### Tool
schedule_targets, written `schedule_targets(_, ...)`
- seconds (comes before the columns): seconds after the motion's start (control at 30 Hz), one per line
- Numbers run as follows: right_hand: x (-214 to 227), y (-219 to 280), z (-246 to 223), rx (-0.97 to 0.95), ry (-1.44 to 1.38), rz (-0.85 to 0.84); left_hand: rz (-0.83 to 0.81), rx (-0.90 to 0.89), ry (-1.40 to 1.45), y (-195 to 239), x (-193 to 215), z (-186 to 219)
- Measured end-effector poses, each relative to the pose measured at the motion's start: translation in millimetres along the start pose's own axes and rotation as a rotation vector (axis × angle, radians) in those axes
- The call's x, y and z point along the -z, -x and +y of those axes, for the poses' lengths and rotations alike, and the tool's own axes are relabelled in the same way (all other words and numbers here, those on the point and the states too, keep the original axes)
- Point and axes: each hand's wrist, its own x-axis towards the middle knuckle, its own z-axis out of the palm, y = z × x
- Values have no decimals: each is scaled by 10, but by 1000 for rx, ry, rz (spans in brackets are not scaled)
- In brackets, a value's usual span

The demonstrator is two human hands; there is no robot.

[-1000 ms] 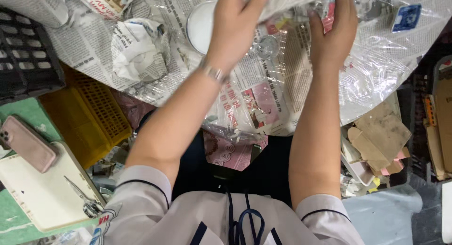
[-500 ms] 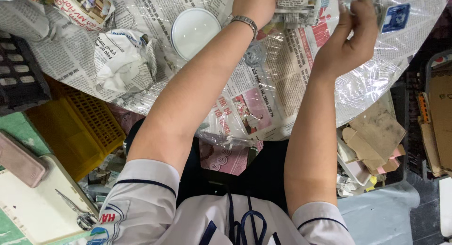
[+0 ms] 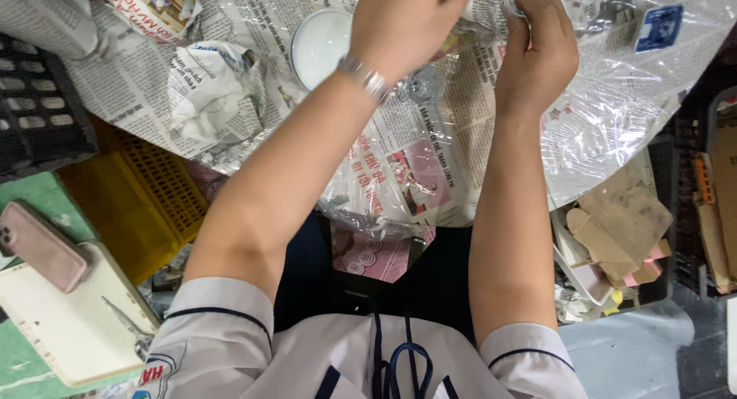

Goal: The person sits on the floor and wraps small glass items, such as a glass and a bowl, with newspaper. They fold the newspaper around each item and place the wrapped pieces on a pile.

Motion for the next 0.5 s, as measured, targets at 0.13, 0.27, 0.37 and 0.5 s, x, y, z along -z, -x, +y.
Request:
schedule_targets(0.13,-219,143,226,-272,-445,136,38,80,414,933,753,337)
schedule_targets(0.27,-229,227,428,-434,-250,103,153,177,645,1539,906,463)
schedule_targets(0.37,-165,268,545,-314,-74,73,189,289,679,1667,771,347)
schedule_targets(0.5,-155,347,637,-375,-79,-57,121,263,746,1619,626,136)
